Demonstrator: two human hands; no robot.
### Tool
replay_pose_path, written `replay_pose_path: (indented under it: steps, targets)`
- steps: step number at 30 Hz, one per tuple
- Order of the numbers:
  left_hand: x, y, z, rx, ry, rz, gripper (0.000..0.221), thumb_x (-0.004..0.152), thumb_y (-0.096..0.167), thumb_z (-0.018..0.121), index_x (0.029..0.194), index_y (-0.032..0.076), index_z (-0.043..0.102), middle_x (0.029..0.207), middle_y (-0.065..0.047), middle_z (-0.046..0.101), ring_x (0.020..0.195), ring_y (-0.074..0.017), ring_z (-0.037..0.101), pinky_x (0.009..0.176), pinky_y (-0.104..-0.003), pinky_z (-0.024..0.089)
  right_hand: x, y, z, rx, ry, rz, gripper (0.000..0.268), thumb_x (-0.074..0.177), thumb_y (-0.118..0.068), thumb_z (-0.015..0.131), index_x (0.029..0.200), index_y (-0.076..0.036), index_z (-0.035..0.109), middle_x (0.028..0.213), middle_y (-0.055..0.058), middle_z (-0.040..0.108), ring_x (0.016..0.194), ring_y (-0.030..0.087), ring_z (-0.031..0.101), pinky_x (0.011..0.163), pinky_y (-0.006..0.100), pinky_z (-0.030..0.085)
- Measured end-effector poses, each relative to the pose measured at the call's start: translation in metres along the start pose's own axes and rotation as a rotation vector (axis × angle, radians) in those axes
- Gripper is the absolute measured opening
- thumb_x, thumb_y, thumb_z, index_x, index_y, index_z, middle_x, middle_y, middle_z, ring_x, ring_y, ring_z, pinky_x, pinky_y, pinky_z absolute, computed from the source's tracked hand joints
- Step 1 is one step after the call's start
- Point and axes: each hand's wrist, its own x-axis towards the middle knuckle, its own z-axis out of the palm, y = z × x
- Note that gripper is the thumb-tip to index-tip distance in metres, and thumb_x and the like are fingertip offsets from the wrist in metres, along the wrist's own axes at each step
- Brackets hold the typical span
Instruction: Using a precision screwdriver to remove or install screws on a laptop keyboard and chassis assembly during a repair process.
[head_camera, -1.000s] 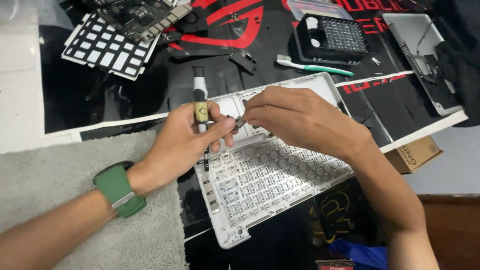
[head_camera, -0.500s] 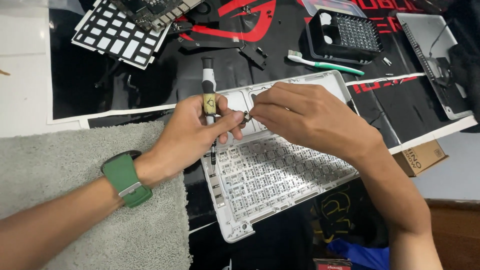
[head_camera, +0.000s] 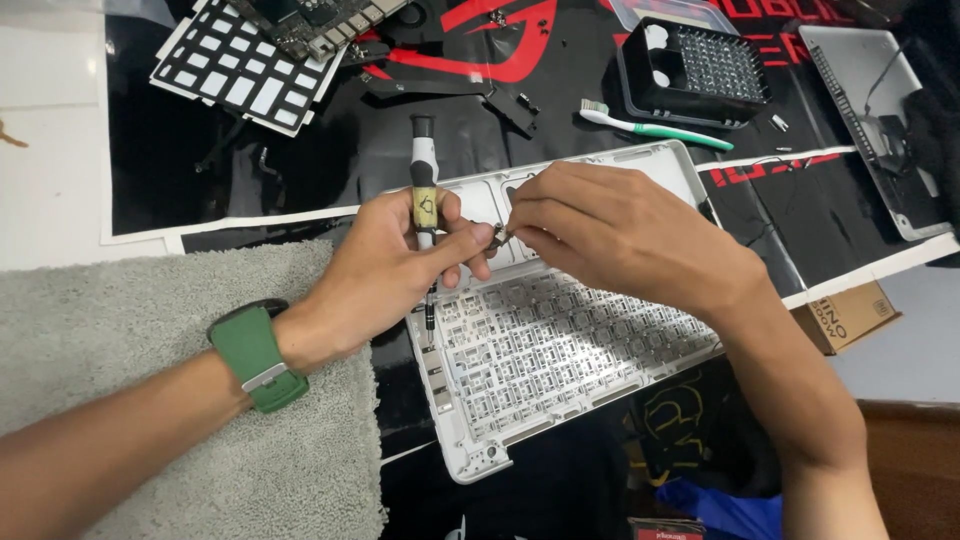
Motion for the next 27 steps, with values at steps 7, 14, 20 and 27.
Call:
replay_pose_path:
  steps: [7, 14, 20, 27]
  targets:
    - [0.0, 0.002, 0.0, -0.003, 0.002, -0.009, 0.012, 0.099, 0.014, 0.07, 0.095, 0.01, 0.06, 0.083, -0.014, 0.079, 0.06, -0.0126, 0.059, 0.06, -0.025, 0.055, 0.001, 0.0, -0.004, 0.065, -0.003, 0.003, 0.009, 0.103, 0.001, 0.068, 0.105, 0.009, 0.064, 0.104, 0.02, 0.067, 0.088, 0.033, 0.066, 0.082, 0.046, 0.059]
    - [0.008, -0.011, 0.002, -0.217, 0.001, 0.017, 0.017, 0.098, 0.002, 0.071, 0.091, 0.007, 0.055, 0.079, -0.017, 0.073, 0.065, -0.0154, 0.059, 0.061, -0.025, 0.048, 0.006, -0.003, -0.008, -0.136, -0.104, -0.061, 0.01, 0.103, 0.009, 0.061, 0.112, 0.007, 0.057, 0.104, 0.017, 0.058, 0.086, 0.032, 0.058, 0.076, 0.044, 0.053]
    - [0.01, -0.009, 0.003, -0.165, 0.035, -0.003, 0.026, 0.099, 0.002, 0.071, 0.089, 0.011, 0.049, 0.076, -0.011, 0.066, 0.063, -0.0134, 0.051, 0.057, -0.025, 0.042, 0.0, 0.002, 0.001, -0.236, -0.118, -0.048, 0.012, 0.1, 0.007, 0.061, 0.109, 0.0, 0.058, 0.107, 0.013, 0.059, 0.089, 0.025, 0.057, 0.075, 0.037, 0.053]
    - [0.01, -0.012, 0.003, -0.172, 0.023, 0.001, 0.028, 0.098, 0.0, 0.072, 0.09, 0.011, 0.048, 0.078, -0.01, 0.064, 0.066, -0.0146, 0.055, 0.056, -0.025, 0.043, -0.003, -0.001, 0.002, -0.283, -0.091, -0.075, 0.006, 0.104, 0.005, 0.056, 0.104, -0.001, 0.056, 0.103, 0.011, 0.057, 0.086, 0.024, 0.056, 0.076, 0.036, 0.053]
